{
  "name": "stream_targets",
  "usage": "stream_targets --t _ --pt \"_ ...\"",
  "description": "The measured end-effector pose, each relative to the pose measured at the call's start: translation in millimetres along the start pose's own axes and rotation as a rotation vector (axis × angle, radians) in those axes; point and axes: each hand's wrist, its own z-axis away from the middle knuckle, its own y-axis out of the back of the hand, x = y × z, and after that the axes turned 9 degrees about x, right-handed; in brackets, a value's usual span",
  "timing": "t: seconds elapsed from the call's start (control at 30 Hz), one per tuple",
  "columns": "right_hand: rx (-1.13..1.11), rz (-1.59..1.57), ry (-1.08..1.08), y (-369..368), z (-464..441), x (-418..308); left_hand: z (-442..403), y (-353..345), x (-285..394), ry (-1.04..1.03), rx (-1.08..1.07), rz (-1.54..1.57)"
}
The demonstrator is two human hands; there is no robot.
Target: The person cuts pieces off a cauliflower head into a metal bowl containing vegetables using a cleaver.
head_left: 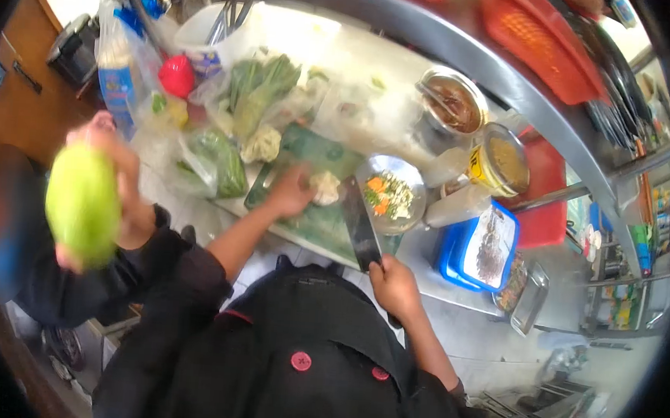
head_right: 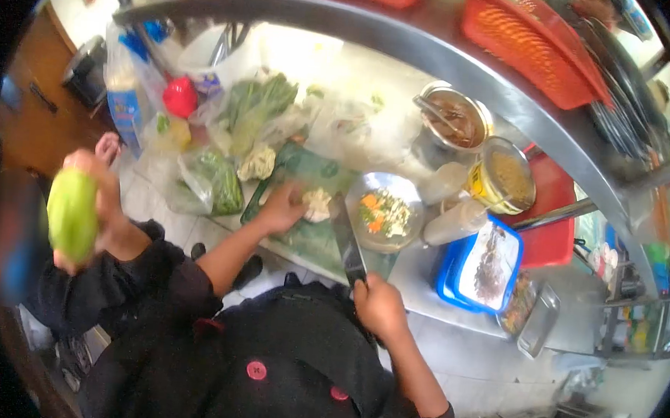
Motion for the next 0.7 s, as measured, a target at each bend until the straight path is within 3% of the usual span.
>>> stream_targets --t 0.1,0.17,0.27,0.4,0.43,0.53,0.7 --pt "-0.016 0.07 -0.071 -10 -4 -12 -18 -9 -15 -0.082 0.051 0.241" --pt "-0.012 0.042 -0.088 -16 -2 -12 -19 0 -6 -0.154 -0.141 0.192" --pt "0.005 0.021 -0.147 -19 2 -13 -13 21 11 -0.101 -0.314 0.184" --pt "0.021 0.029 -0.155 -14 10 -18 -3 24 22 -0.182 -0.206 0.084" --pt "-0.007 0.023 -0.157 -10 12 -22 0 14 16 -0.28 -0.097 0.144" --pt "-0.012 0.018 -0.115 -10 12 -18 10 4 22 -0.205 0.01 0.253" --pt "-0.039 0.008 -0.088 -7 7 -2 25 -5 21 -0.228 0.092 0.176"
